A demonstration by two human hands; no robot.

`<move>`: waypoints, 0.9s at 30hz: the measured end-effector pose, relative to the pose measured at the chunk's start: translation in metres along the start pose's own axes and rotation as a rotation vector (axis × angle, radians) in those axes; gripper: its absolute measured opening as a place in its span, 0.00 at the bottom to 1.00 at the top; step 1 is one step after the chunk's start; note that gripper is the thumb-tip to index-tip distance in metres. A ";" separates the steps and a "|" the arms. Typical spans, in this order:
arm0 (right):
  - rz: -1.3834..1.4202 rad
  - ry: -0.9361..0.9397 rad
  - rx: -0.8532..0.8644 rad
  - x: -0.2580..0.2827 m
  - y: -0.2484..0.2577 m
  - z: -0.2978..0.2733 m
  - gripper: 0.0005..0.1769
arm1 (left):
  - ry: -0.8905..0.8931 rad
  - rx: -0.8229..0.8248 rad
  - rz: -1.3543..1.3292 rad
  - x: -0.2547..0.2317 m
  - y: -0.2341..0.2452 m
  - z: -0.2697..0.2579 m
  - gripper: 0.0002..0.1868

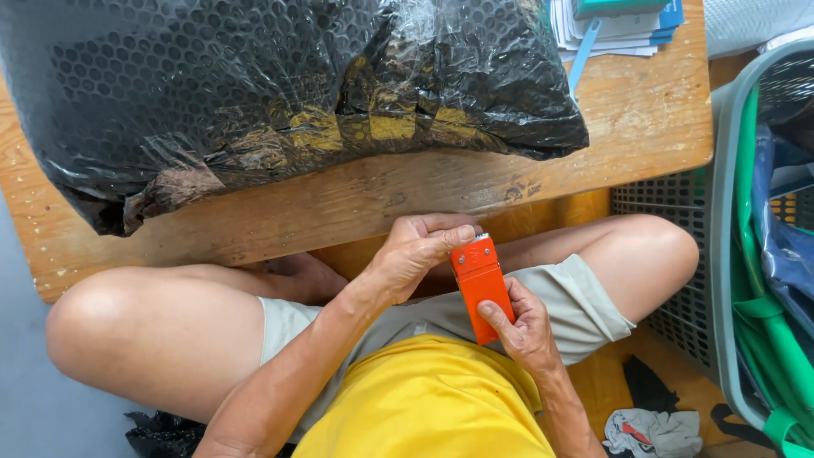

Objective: The person is using a red tape dispenser to secure the wrapping on a black bubble-wrapped package.

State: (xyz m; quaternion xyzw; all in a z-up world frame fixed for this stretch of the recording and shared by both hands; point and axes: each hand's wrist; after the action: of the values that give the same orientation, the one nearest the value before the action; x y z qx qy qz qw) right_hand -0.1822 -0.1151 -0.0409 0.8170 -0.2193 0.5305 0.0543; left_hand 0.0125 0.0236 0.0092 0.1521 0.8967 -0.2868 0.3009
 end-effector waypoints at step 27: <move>-0.451 -0.237 -0.202 0.044 -0.055 -0.017 0.22 | -0.504 -0.152 0.434 -0.003 -0.008 -0.016 0.12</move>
State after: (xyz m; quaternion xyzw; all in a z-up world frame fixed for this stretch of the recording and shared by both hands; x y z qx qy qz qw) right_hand -0.1586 -0.0736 0.0141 0.8920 -0.0884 0.3811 0.2265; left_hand 0.0039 0.0265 0.0245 0.2411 0.7597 -0.1770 0.5774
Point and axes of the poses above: each hand's wrist, its own z-axis towards the middle knuckle, its own y-axis out of the back of the hand, x = y × z, and after that the axes turned 9 degrees about z, right-handed
